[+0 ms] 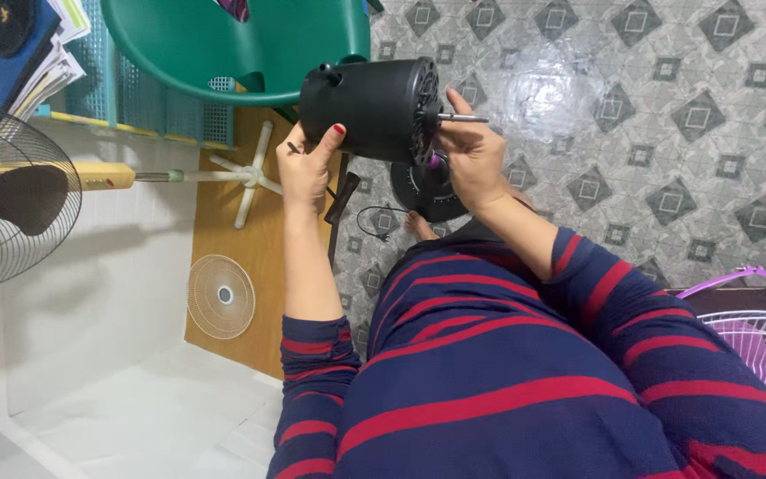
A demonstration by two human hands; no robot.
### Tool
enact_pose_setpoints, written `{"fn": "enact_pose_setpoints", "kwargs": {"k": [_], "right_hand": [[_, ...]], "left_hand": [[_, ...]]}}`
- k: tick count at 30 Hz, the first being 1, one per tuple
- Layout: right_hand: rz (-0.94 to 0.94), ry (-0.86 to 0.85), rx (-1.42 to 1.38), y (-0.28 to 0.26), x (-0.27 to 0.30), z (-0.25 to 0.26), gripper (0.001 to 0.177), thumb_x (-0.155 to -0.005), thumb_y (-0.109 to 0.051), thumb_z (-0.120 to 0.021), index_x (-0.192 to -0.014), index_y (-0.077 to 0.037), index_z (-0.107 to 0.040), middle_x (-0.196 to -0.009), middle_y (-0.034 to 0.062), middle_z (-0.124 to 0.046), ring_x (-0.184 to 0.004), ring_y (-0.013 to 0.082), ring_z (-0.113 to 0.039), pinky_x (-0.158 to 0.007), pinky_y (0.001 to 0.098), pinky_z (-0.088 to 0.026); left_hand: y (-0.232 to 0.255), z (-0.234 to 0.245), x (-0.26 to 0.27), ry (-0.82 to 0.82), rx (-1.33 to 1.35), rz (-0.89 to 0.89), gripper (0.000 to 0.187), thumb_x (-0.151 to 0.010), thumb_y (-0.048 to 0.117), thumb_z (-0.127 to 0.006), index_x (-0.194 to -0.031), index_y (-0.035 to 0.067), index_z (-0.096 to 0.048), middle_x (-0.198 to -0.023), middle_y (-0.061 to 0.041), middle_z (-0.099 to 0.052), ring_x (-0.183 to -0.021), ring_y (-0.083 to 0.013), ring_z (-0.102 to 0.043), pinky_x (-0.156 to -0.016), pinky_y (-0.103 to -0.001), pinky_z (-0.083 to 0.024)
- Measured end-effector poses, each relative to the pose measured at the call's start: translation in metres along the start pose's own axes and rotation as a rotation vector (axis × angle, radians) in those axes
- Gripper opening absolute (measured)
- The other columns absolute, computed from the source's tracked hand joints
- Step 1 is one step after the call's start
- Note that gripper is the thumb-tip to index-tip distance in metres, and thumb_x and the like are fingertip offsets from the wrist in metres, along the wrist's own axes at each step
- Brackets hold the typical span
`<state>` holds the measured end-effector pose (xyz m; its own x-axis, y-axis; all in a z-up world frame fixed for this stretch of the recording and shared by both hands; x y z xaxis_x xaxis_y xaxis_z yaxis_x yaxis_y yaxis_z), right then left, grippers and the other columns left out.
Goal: The person uses a T-handle wrench to loosen and remove screws from the rear housing of an electric fan motor. They detach the motor housing from the fan base and continue to unscrew fasteners from the motor assembly.
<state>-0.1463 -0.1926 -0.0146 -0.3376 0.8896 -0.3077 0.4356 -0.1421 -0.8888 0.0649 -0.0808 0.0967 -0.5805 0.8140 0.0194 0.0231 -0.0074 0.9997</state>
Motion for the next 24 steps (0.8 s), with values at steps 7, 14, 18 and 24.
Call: {"fn": "enact_pose_setpoints", "kwargs": {"k": [7, 14, 18, 24], "right_hand": [[0.145, -0.053, 0.351, -0.008, -0.007, -0.022, 0.026, -0.085, 0.012, -0.074, -0.107, 0.0, -0.076, -0.147, 0.0258, -0.059, -0.128, 0.0306, -0.069, -0.099, 0.0343, -0.057], [-0.018, -0.209, 0.295, 0.013, -0.035, -0.057, 0.022, -0.092, 0.006, -0.075, -0.113, 0.001, -0.071, -0.149, 0.0173, -0.055, -0.114, 0.0258, -0.074, -0.089, 0.031, -0.064], [-0.058, -0.304, 0.365, 0.01, -0.035, -0.065, 0.02, -0.095, 0.008, -0.072, -0.114, 0.0, -0.074, -0.142, 0.0132, -0.05, -0.109, 0.0221, -0.071, -0.087, 0.0303, -0.06], [-0.062, -0.305, 0.295, 0.007, -0.03, -0.059, 0.022, -0.096, 0.01, -0.071, -0.114, -0.002, -0.073, -0.144, 0.0114, -0.042, -0.11, 0.0187, -0.065, -0.092, 0.028, -0.055]], "left_hand": [[-0.01, 0.03, -0.001, 0.151, -0.07, 0.064, 0.044, -0.089, 0.027, -0.085, -0.119, -0.003, -0.073, -0.106, -0.004, -0.074, -0.085, -0.0099, -0.055, -0.074, -0.025, -0.04], [-0.009, 0.061, -0.004, 0.245, -0.223, 0.015, 0.057, -0.092, 0.041, -0.082, -0.123, -0.005, -0.069, -0.113, -0.009, -0.072, -0.102, -0.0125, -0.06, -0.092, -0.026, -0.046], [-0.004, 0.07, 0.002, 0.275, -0.366, -0.08, 0.075, -0.091, 0.05, -0.079, -0.139, -0.005, -0.06, -0.131, -0.013, -0.072, -0.121, -0.0166, -0.066, -0.105, -0.027, -0.048], [-0.003, 0.061, 0.004, 0.294, -0.395, -0.022, 0.088, -0.087, 0.056, -0.076, -0.146, -0.006, -0.053, -0.129, -0.018, -0.074, -0.121, -0.0197, -0.067, -0.104, -0.029, -0.05]]}}
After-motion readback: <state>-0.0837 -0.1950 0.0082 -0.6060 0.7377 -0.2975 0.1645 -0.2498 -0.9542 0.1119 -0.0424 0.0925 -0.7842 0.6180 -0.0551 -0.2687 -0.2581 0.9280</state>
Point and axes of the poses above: each hand's wrist, its own x-axis away from the middle knuckle, its own z-axis out of the back of the hand, y = z × x, the point moved 2 cm from there along -x, towards the middle knuckle
